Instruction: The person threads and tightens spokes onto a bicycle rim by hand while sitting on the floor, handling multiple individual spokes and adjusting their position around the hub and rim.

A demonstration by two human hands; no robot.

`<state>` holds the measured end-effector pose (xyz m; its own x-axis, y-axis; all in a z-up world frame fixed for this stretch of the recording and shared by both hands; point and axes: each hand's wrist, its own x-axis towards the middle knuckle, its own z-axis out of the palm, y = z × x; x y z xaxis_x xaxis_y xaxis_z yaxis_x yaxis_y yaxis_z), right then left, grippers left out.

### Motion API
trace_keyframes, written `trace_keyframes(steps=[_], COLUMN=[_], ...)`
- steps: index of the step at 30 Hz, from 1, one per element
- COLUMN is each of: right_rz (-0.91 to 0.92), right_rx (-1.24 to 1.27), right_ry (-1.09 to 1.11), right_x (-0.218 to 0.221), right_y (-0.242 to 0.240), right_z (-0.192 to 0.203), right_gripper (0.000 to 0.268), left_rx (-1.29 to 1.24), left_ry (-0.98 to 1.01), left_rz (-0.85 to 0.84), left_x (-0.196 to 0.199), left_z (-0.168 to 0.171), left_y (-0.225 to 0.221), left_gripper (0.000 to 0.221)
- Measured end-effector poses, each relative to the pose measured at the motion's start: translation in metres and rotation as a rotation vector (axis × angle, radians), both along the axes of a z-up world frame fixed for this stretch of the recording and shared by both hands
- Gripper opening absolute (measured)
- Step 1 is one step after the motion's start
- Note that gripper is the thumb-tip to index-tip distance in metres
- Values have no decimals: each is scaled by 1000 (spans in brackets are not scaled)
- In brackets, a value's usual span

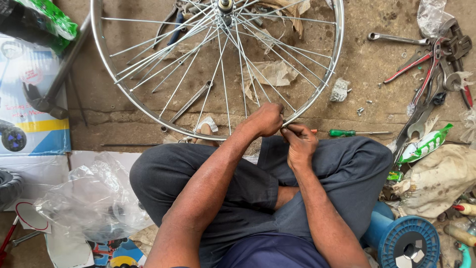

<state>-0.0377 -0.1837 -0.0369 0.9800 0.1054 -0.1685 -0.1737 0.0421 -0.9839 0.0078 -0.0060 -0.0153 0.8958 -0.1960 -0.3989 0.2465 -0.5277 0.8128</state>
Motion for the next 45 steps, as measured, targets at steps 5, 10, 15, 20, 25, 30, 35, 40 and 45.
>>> trace_keyframes(steps=[5,10,15,20,25,30,35,40,45], right_rz=[-59,-19,-136,-100,-83,-54,-87,-116,-61], right_rx=[19,66,47,25,14,12,-25,5,-31], right_ry=[36,-4,-19,51,34,45,62,79,104], right_x=[6,3,13,14,12,4,1,1,-5], right_y=[3,3,5,4,7,3,6,10,12], right_z=[-17,-17,-21,-15,-15,-22,-21,-18,-15], right_gripper=[14,16,18,17,15,11,11,13,8], left_rx=[-4,-6,-12,-10,-17,-32,-15,-18,-42], left_ry=[-3,35,-4,-75,-67,61,27,-44,-5], left_rz=[18,16,12,17,23,22,5,5,22], left_x=[0,1,0,0,-1,1,1,0,1], left_z=[1,4,3,-1,-4,3,5,-3,-4], left_y=[1,2,1,2,0,0,2,1,0], left_gripper=[19,18,19,21,22,20,20,21,21])
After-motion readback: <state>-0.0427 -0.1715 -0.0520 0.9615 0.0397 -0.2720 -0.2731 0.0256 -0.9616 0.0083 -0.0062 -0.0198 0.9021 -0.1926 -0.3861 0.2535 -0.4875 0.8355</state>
